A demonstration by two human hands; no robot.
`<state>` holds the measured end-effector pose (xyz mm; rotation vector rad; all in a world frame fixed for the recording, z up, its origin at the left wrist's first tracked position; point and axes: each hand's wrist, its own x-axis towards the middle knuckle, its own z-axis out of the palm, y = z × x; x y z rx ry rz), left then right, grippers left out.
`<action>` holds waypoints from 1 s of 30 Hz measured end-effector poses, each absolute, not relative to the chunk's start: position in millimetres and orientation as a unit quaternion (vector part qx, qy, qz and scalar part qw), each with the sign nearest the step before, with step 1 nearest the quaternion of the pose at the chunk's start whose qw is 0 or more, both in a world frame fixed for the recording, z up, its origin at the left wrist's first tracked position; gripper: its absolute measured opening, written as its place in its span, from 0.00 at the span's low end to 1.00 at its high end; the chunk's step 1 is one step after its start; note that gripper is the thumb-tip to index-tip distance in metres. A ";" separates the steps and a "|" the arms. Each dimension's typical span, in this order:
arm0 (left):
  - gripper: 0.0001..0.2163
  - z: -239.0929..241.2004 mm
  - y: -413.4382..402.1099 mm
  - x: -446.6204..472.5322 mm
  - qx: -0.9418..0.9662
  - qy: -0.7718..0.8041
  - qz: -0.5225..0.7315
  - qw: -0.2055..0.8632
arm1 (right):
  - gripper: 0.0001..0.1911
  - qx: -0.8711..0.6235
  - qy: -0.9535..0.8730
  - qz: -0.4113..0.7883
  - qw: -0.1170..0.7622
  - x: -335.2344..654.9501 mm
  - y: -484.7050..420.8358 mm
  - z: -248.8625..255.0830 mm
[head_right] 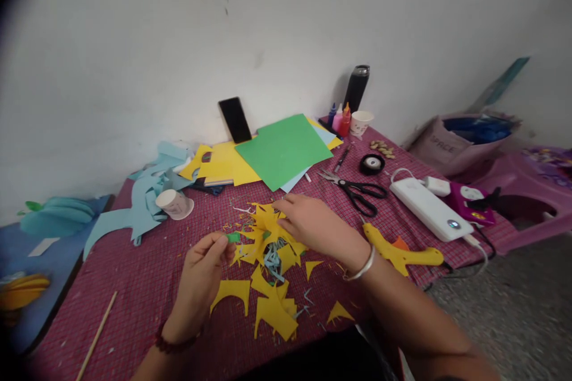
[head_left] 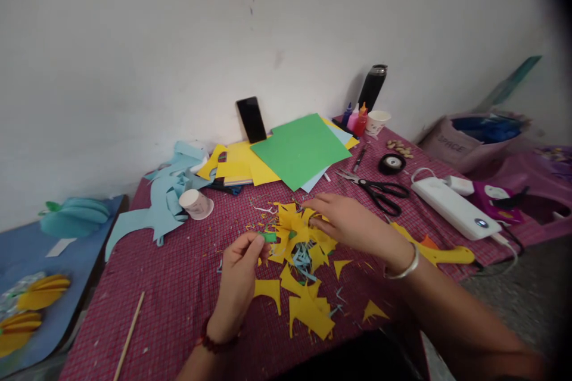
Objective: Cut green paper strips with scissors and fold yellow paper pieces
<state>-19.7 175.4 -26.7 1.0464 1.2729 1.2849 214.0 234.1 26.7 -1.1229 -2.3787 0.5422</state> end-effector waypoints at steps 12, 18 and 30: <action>0.15 -28.3 167.2 -16.4 0.532 0.546 0.463 0.452 | 0.03 -0.358 -0.776 0.424 0.301 164.1 215.1 3.0; 0.18 -41.4 168.7 -15.9 0.390 0.485 0.552 0.555 | 0.06 -0.376 -0.691 0.527 0.322 158.0 219.8 -8.5; 0.04 -49.1 167.5 -8.1 0.420 0.498 0.550 0.522 | 0.06 -0.380 -0.694 0.512 0.335 151.2 209.3 -16.2</action>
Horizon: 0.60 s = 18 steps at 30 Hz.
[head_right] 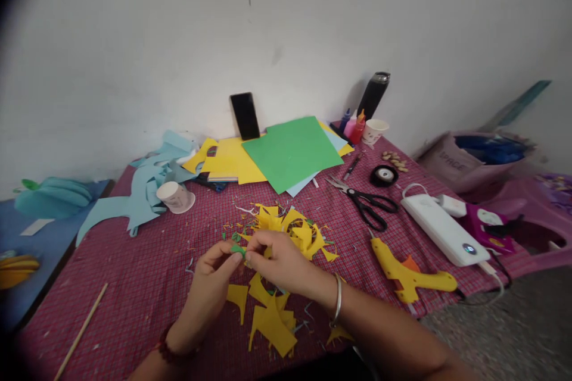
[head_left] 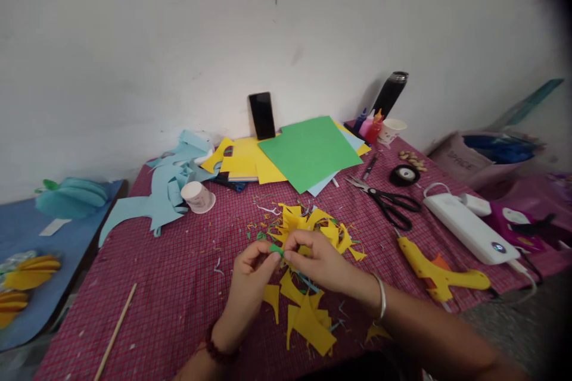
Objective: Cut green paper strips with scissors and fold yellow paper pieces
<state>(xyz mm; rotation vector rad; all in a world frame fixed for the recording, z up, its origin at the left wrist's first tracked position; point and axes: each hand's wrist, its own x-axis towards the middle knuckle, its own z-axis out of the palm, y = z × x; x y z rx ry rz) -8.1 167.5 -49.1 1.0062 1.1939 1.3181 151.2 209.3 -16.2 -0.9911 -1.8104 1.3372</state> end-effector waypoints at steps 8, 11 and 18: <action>0.07 -46.4 161.2 -8.7 0.458 0.497 0.514 0.529 | 0.04 -0.348 -0.734 0.484 0.325 155.5 206.7 -18.2; 0.06 -42.0 160.5 -6.8 0.502 0.497 0.497 0.504 | 0.03 -0.345 -0.713 0.503 0.346 157.5 205.8 -17.1; 0.05 -40.1 160.9 -5.1 0.607 0.492 0.509 0.361 | 0.06 -0.313 -0.745 0.451 0.379 160.1 205.3 -20.9</action>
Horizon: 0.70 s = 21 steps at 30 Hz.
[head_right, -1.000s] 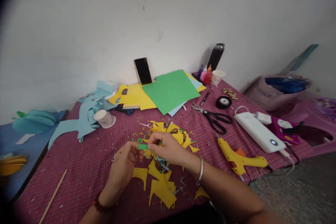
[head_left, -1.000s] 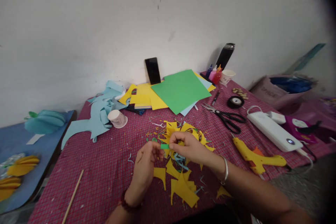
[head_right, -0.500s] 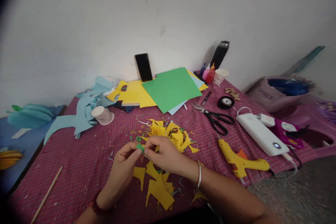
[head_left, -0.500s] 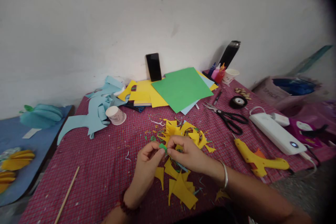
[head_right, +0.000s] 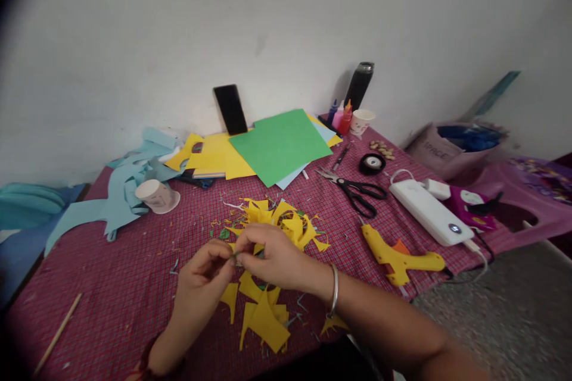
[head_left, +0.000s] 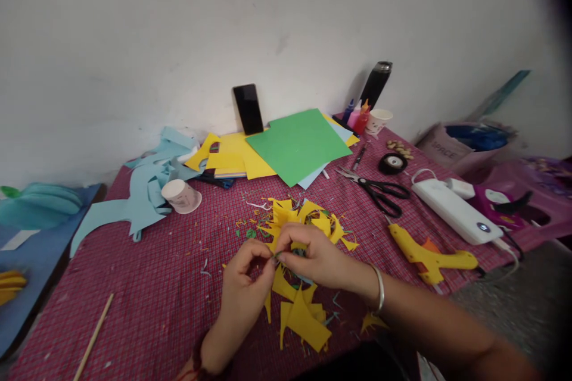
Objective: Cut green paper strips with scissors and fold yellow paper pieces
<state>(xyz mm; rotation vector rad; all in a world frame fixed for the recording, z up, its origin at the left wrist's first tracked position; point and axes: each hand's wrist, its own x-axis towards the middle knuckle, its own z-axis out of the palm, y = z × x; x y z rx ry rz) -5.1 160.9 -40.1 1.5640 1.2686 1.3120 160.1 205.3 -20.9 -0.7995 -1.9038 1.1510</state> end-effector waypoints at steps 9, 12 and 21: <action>0.12 -39.1 156.2 -14.5 0.722 0.445 0.521 0.097 | 0.05 -0.299 -0.747 0.412 0.427 160.7 205.3 -20.9; 0.18 -41.5 152.5 -22.3 0.767 0.412 0.491 0.003 | 0.05 -0.305 -0.734 0.411 0.446 162.9 205.7 -18.4; 0.18 -49.7 151.3 -21.8 0.716 0.452 0.529 0.065 | 0.11 -0.291 -0.762 0.416 0.402 164.1 206.0 -14.7</action>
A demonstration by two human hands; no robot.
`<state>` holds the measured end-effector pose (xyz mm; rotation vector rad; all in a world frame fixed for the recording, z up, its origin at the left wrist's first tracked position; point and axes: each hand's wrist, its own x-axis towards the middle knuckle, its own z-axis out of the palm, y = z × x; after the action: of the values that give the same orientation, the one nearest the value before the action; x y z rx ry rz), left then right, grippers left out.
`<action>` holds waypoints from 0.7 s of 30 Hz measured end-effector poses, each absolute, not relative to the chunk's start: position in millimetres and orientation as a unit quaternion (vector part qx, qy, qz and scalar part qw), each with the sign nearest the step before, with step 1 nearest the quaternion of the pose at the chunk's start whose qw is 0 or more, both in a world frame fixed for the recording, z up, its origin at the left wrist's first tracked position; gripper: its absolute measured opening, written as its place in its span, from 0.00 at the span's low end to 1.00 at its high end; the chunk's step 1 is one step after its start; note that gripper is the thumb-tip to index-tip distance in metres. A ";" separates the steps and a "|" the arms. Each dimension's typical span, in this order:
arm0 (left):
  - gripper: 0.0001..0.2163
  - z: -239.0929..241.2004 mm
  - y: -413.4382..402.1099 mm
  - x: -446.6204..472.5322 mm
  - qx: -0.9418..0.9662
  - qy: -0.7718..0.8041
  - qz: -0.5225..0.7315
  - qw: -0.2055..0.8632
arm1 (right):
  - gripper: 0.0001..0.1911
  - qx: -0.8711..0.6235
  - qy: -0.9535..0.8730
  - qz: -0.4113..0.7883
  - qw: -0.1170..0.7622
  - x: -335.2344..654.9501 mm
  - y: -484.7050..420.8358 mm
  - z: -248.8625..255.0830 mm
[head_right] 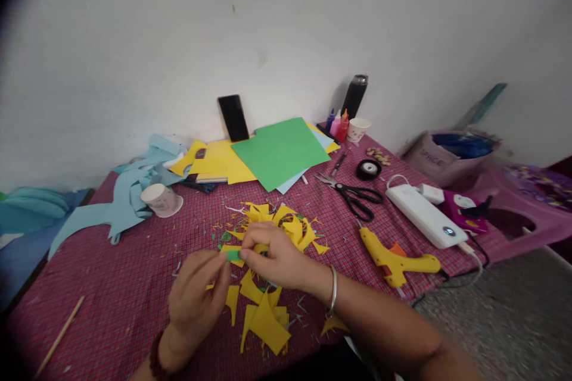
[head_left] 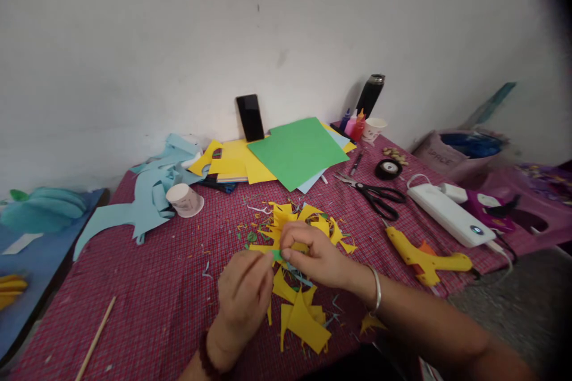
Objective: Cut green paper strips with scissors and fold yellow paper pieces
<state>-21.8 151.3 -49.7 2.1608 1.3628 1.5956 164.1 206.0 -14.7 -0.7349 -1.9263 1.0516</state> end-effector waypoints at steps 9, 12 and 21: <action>0.05 -51.1 162.0 -4.4 0.487 0.453 0.568 0.485 | 0.07 -0.285 -0.784 0.330 0.442 162.3 209.9 -23.8; 0.07 -54.4 161.5 -5.3 0.490 0.485 0.554 0.466 | 0.08 -0.292 -0.785 0.309 0.451 160.9 209.6 -26.2; 0.08 -54.2 168.7 -11.4 0.390 0.491 0.595 0.502 | 0.04 -0.272 -0.830 0.324 0.365 164.7 216.9 -26.5</action>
<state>-11.4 168.7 -54.2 0.9425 1.1874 1.4390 164.7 216.9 -26.5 -0.6991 -2.1338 0.8337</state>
